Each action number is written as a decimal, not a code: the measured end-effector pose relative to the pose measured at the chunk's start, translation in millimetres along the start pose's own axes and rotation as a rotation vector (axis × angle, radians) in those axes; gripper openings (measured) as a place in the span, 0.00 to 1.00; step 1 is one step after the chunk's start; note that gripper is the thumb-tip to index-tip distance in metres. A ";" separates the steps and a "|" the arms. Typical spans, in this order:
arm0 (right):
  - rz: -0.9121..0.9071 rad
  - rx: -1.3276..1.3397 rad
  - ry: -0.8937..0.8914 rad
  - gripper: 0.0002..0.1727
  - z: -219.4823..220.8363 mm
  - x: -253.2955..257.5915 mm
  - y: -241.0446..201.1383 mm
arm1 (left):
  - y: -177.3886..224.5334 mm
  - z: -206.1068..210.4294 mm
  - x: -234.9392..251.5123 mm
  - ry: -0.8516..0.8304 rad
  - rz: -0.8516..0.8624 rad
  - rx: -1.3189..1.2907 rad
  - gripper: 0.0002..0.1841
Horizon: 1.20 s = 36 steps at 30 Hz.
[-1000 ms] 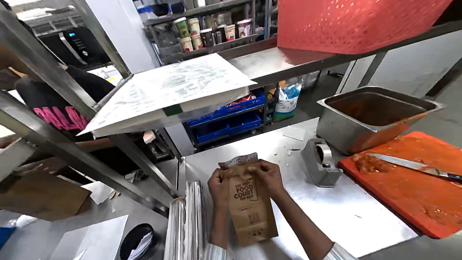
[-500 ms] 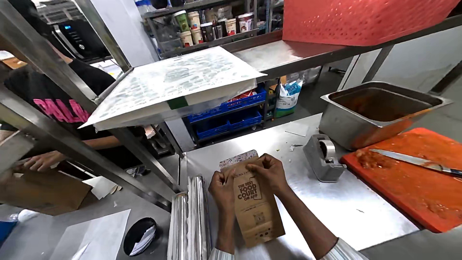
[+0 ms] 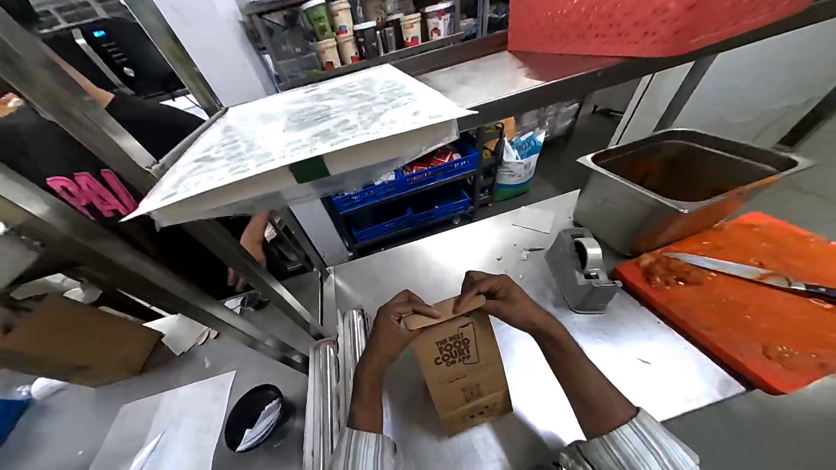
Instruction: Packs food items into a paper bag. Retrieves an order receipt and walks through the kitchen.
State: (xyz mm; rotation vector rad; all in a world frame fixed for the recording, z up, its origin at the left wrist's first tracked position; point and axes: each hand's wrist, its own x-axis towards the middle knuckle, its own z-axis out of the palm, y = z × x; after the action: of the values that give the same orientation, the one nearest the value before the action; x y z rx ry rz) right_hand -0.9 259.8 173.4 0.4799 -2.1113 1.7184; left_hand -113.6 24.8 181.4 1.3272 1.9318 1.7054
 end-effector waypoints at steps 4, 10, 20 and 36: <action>-0.014 -0.168 -0.108 0.12 -6.2 -9.3 -14.8 | 13.2 0.1 -17.3 0.000 0.028 0.324 0.16; -0.123 -0.281 0.147 0.17 16.7 -17.0 -18.0 | 11.0 45.2 -30.6 0.418 -0.159 -0.100 0.19; 0.433 -0.697 0.914 0.15 -86.5 -99.2 -2.7 | 16.9 78.7 -15.5 0.733 -0.110 -0.026 0.06; 0.591 0.144 1.360 0.12 -142.5 -142.3 48.1 | -6.7 67.6 -12.3 0.693 -0.060 -0.012 0.07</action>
State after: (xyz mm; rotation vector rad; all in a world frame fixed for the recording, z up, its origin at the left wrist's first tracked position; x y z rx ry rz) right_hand 110.3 412.7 88.9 -1.1041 -1.1024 1.6347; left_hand -63.1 61.1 151.4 0.6962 2.2459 2.3486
